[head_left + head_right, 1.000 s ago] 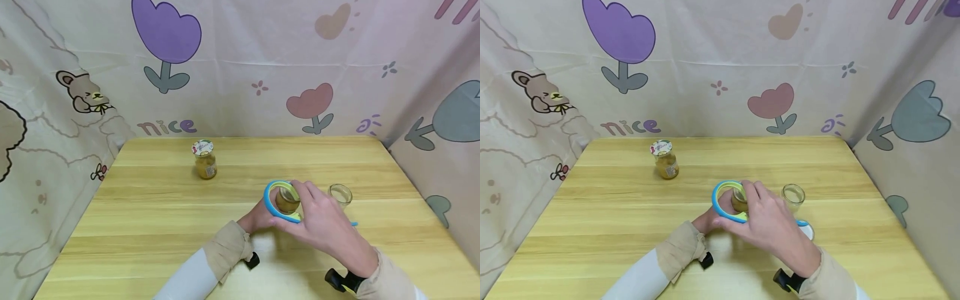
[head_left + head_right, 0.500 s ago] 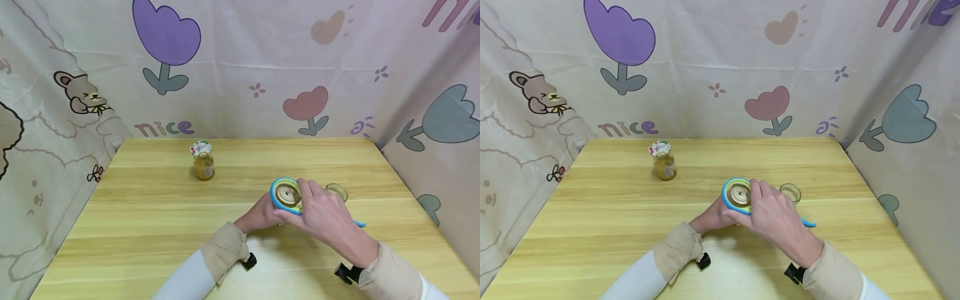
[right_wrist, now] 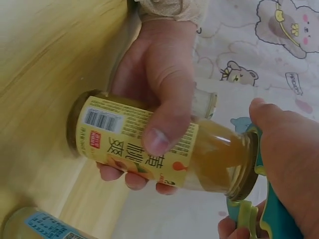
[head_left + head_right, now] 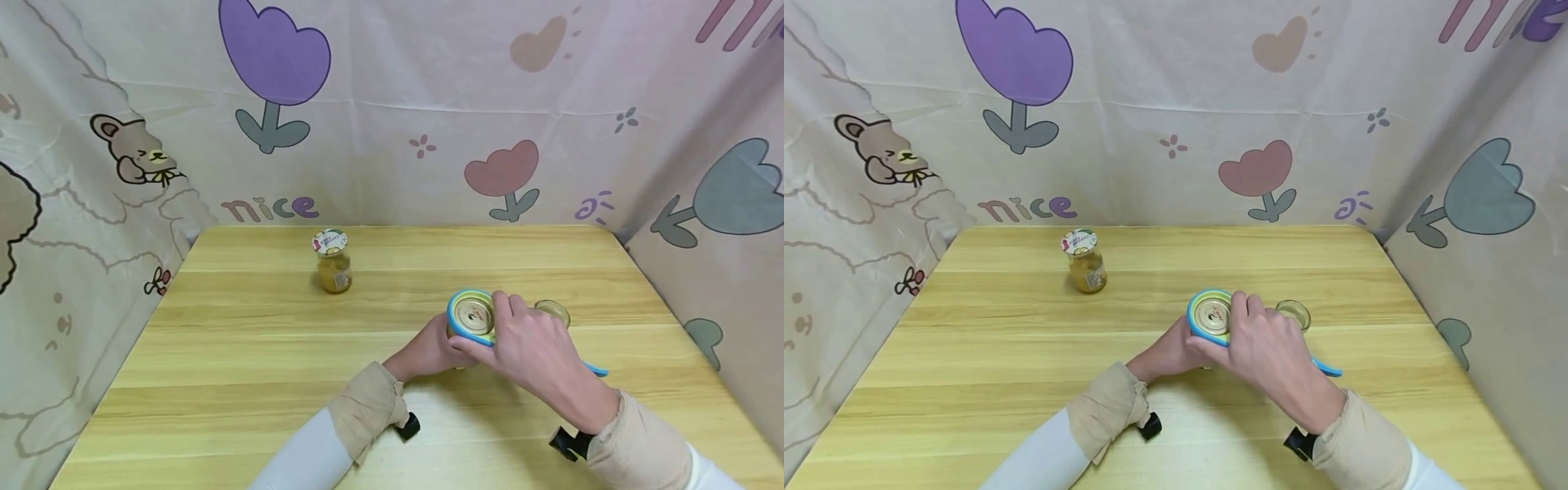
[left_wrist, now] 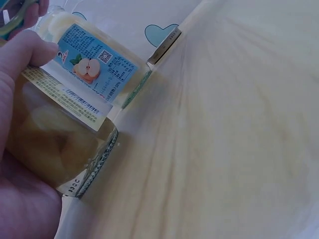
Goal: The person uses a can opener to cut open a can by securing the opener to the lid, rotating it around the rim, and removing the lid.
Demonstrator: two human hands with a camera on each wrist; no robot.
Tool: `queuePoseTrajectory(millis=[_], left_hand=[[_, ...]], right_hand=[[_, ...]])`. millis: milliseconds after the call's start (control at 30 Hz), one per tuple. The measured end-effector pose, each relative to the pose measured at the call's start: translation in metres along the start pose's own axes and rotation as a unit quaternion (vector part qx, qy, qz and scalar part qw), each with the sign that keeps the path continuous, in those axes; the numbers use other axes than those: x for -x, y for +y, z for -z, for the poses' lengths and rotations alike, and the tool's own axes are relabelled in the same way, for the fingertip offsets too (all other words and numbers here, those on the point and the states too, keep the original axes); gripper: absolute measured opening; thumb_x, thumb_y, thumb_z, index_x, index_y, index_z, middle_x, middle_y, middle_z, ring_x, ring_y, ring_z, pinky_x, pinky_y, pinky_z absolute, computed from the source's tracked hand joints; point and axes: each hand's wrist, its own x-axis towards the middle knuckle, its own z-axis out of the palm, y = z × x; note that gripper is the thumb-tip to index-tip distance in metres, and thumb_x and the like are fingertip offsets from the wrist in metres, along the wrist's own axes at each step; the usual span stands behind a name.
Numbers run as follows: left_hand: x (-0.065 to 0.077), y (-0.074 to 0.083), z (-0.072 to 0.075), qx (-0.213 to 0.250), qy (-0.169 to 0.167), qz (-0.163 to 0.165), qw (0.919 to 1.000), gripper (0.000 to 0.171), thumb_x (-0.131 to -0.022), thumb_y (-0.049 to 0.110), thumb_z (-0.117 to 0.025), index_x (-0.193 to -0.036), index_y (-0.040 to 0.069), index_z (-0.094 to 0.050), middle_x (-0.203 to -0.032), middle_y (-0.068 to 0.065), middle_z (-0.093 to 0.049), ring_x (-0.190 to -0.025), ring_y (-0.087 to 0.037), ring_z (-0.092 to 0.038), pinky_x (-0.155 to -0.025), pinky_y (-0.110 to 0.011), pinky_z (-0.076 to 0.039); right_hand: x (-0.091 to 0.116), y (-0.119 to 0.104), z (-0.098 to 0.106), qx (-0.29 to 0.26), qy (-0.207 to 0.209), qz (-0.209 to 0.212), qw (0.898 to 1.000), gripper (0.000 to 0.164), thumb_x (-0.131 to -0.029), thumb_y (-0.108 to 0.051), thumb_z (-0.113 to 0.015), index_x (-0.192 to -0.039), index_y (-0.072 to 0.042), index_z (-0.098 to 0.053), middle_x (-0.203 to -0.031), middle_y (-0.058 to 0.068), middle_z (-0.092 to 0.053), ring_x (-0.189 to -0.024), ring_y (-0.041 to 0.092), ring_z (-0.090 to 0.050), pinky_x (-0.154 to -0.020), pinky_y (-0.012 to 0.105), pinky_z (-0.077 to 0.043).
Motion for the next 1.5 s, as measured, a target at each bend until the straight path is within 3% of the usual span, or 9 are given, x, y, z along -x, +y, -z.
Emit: queuePoseTrajectory(millis=[333, 567, 700, 1000, 1300, 1500], left_hand=[[0.0003, -0.0003, -0.0002, -0.027, 0.005, -0.013, 0.9995, 0.068, -0.081, 0.008, -0.076, -0.14, 0.019, -0.043, -0.132, -0.002, -0.059, -0.116, -0.006, -0.057, -0.104, -0.024, -0.047], [0.0006, 0.0008, -0.0007, -0.019, 0.001, -0.009, 0.9998, 0.071, -0.08, 0.007, -0.077, -0.141, 0.02, -0.042, -0.134, -0.001, -0.058, -0.117, -0.005, -0.056, -0.105, -0.024, -0.046], [0.0012, 0.0005, -0.0009, -0.011, -0.001, -0.003, 0.9999, 0.073, -0.08, 0.008, -0.078, -0.142, 0.022, -0.042, -0.136, -0.001, -0.057, -0.121, -0.006, -0.055, -0.108, -0.025, -0.044], [0.0019, -0.001, 0.0002, 0.0, -0.02, -0.012, 0.9997, 0.074, -0.08, 0.008, -0.078, -0.143, 0.023, -0.04, -0.136, -0.001, -0.056, -0.122, -0.006, -0.053, -0.11, -0.027, -0.042], [0.0033, -0.0018, 0.0025, 0.016, -0.041, -0.028, 0.9986, 0.076, -0.079, 0.003, -0.077, -0.143, 0.02, -0.039, -0.135, -0.006, -0.056, -0.119, -0.008, -0.055, -0.109, -0.027, -0.044], [0.0036, -0.0018, 0.0032, 0.032, -0.052, -0.026, 0.9978, 0.075, -0.079, 0.002, -0.076, -0.142, 0.019, -0.04, -0.133, -0.007, -0.057, -0.114, -0.007, -0.056, -0.105, -0.027, -0.047]], right_hand=[[0.0018, 0.0004, -0.0039, -0.001, -0.002, 0.004, 1.0, 0.084, -0.073, -0.084, -0.055, -0.088, -0.002, -0.055, -0.064, 0.008, -0.056, -0.04, 0.017, -0.037, -0.036, 0.028, -0.032], [0.0025, 0.0024, -0.0057, -0.012, -0.009, 0.004, 1.0, 0.08, -0.074, -0.084, -0.055, -0.084, -0.004, -0.054, -0.062, 0.006, -0.053, -0.04, 0.015, -0.034, -0.037, 0.026, -0.029], [0.003, 0.005, -0.0063, -0.012, -0.006, 0.021, 1.0, 0.079, -0.075, -0.082, -0.056, -0.085, -0.004, -0.054, -0.062, 0.005, -0.051, -0.04, 0.014, -0.031, -0.037, 0.025, -0.027], [0.0044, 0.0079, -0.0052, -0.01, 0.006, 0.05, 0.999, 0.082, -0.08, -0.085, -0.044, -0.084, -0.004, -0.053, -0.058, 0.003, -0.048, -0.041, 0.013, -0.031, -0.037, 0.025, -0.029], [0.0056, 0.0065, -0.0043, -0.006, 0.016, 0.067, 0.998, 0.079, -0.072, -0.08, -0.061, -0.087, -0.003, -0.054, -0.058, 0.004, -0.05, -0.04, 0.013, -0.032, -0.036, 0.025, -0.03], [0.0052, 0.0072, -0.0034, -0.011, 0.006, 0.074, 0.997, 0.078, -0.07, -0.078, -0.064, -0.089, -0.003, -0.055, -0.06, 0.003, -0.05, -0.041, 0.012, -0.032, -0.036, 0.023, -0.029]])
